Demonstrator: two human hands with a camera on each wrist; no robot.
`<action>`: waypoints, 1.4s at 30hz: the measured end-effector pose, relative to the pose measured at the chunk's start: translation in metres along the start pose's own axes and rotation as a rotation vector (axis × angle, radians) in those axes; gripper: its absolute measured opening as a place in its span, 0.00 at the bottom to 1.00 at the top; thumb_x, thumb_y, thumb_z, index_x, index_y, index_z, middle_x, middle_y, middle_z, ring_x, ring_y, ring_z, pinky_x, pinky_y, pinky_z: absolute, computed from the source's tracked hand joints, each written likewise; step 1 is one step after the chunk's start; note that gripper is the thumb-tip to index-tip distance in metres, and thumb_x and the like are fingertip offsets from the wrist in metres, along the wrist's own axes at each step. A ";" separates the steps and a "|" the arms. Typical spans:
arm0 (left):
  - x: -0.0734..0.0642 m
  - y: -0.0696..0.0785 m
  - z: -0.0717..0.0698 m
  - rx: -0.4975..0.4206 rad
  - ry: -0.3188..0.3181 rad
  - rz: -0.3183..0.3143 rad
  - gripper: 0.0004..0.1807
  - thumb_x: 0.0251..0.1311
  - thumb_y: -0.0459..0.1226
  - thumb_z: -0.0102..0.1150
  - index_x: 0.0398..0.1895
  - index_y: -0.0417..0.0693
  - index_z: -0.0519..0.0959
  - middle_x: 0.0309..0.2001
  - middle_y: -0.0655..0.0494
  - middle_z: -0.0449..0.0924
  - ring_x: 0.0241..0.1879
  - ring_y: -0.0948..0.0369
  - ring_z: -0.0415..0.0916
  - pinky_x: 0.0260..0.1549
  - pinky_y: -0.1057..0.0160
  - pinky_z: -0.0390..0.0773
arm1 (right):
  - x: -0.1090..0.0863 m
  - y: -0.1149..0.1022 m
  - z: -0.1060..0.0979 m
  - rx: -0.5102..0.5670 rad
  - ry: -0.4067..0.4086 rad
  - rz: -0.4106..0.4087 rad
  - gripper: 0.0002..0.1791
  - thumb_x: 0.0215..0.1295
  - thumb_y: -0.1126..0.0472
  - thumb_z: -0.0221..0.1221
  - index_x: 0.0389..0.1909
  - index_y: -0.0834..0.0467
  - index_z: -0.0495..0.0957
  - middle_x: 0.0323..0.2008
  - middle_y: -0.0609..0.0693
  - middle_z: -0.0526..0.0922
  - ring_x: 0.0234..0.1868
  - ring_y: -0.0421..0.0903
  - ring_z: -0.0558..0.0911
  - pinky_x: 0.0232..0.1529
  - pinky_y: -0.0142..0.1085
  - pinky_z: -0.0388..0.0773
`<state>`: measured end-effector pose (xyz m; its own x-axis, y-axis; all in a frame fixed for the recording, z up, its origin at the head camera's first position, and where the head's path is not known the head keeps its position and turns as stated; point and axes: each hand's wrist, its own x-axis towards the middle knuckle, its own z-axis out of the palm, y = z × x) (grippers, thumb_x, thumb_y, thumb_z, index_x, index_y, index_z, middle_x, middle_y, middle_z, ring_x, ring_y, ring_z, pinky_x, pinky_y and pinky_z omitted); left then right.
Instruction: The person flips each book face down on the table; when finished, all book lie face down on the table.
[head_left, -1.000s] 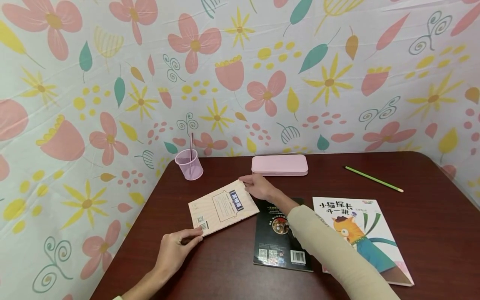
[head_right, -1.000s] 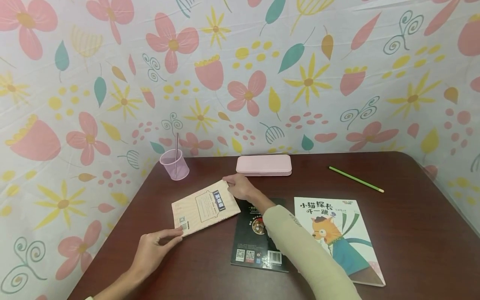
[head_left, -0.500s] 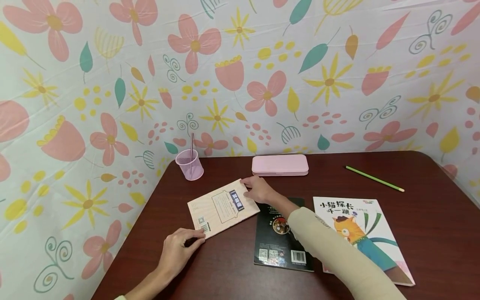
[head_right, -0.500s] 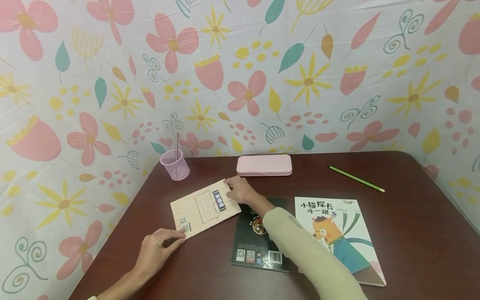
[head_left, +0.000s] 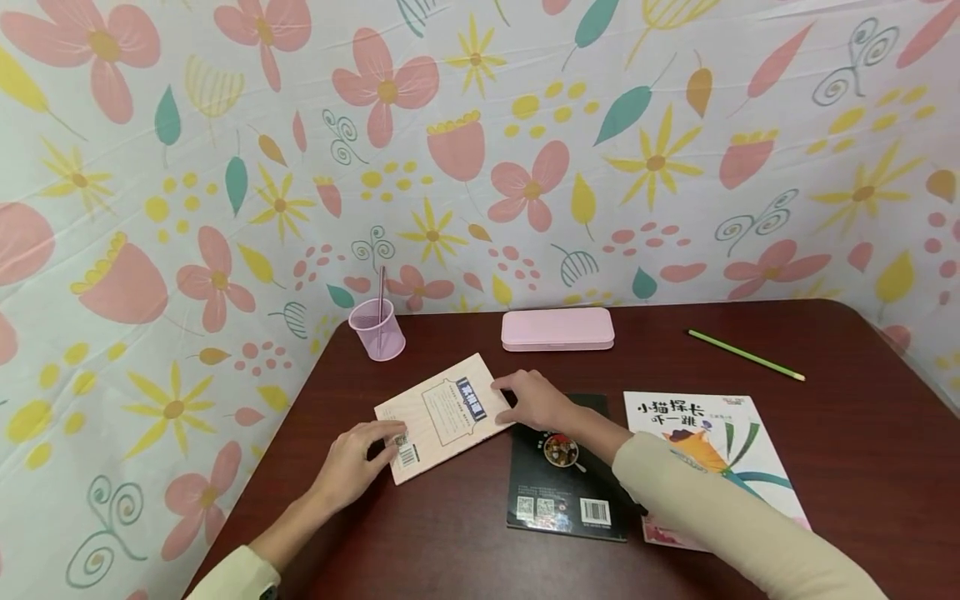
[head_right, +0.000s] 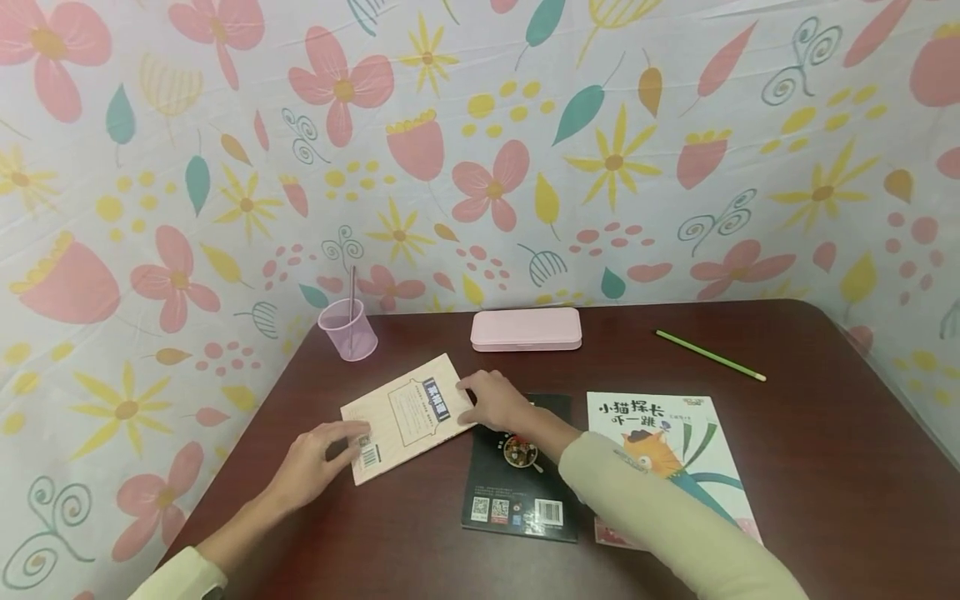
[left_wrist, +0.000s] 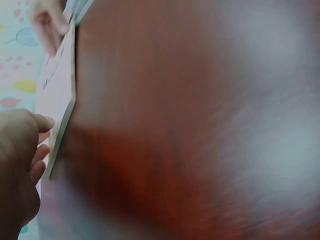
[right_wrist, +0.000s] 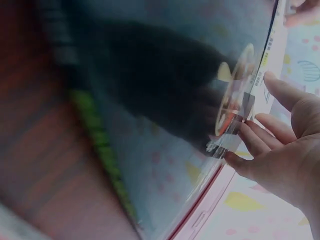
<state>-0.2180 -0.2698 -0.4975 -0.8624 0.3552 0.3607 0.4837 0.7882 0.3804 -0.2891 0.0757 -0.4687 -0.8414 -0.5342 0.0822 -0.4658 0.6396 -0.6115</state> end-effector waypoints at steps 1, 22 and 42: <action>0.003 -0.003 -0.001 0.002 -0.012 0.000 0.20 0.62 0.32 0.76 0.57 0.49 0.88 0.56 0.59 0.88 0.56 0.55 0.84 0.53 0.45 0.83 | -0.002 0.000 0.000 -0.006 0.001 0.002 0.32 0.60 0.62 0.78 0.64 0.67 0.81 0.60 0.62 0.85 0.64 0.57 0.82 0.59 0.49 0.82; 0.032 -0.041 -0.012 -0.079 -0.198 -0.020 0.23 0.70 0.33 0.69 0.68 0.42 0.82 0.71 0.51 0.78 0.68 0.50 0.77 0.66 0.43 0.75 | -0.015 0.006 0.002 0.011 0.041 -0.009 0.30 0.59 0.66 0.78 0.63 0.66 0.83 0.59 0.60 0.86 0.55 0.52 0.85 0.41 0.39 0.78; 0.017 -0.037 -0.028 -0.153 -0.339 0.011 0.31 0.59 0.42 0.79 0.66 0.46 0.84 0.69 0.55 0.79 0.61 0.53 0.79 0.55 0.57 0.83 | 0.006 0.014 -0.005 0.059 0.132 0.033 0.16 0.56 0.72 0.77 0.46 0.63 0.90 0.41 0.54 0.91 0.46 0.52 0.88 0.50 0.47 0.85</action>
<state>-0.2471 -0.3069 -0.4819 -0.8451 0.5297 0.0728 0.4879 0.7082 0.5103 -0.3023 0.0843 -0.4724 -0.8863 -0.4339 0.1618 -0.4240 0.6200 -0.6602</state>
